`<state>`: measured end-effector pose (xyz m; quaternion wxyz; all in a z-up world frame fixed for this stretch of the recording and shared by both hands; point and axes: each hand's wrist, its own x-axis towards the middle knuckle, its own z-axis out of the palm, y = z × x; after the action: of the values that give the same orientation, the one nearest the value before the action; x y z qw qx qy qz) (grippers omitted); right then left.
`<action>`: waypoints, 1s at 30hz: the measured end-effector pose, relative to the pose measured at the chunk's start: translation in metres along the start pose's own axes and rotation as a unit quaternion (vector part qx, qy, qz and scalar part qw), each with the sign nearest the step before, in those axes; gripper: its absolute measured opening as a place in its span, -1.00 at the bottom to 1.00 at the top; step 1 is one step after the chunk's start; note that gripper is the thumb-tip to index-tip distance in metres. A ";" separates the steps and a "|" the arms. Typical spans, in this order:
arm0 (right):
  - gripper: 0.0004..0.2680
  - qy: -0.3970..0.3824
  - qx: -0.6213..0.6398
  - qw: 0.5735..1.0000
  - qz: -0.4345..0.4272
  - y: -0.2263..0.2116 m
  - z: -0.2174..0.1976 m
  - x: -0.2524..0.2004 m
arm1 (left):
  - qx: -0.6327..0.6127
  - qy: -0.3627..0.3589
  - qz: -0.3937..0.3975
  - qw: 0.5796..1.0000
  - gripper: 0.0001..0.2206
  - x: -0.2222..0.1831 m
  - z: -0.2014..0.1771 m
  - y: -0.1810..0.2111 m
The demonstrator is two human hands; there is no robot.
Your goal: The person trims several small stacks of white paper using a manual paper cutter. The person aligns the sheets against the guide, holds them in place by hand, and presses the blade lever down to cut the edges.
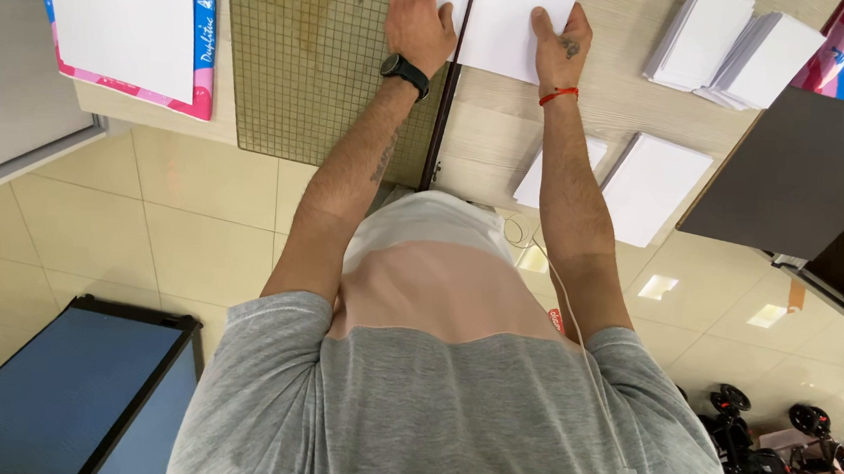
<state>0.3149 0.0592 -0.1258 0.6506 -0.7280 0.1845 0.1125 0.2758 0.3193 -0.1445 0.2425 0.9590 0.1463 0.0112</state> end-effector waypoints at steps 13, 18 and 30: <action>-0.80 -0.004 0.010 1.000 0.011 0.007 0.001 0.002 | 0.080 -0.028 0.233 0.969 -0.37 -0.004 -0.010 -0.007; -0.79 -0.006 0.002 1.000 0.030 0.011 -0.001 0.003 | 0.017 -0.039 0.252 0.967 -0.53 0.001 -0.005 -0.012; -0.84 -0.009 0.007 1.000 0.027 0.005 0.006 -0.003 | 0.018 -0.047 0.240 0.970 -0.54 -0.003 -0.008 -0.008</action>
<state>0.3105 0.0649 -0.1303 0.6541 -0.7170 0.1995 0.1352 0.2696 0.3293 -0.1408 0.2222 0.9697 -0.0993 0.0214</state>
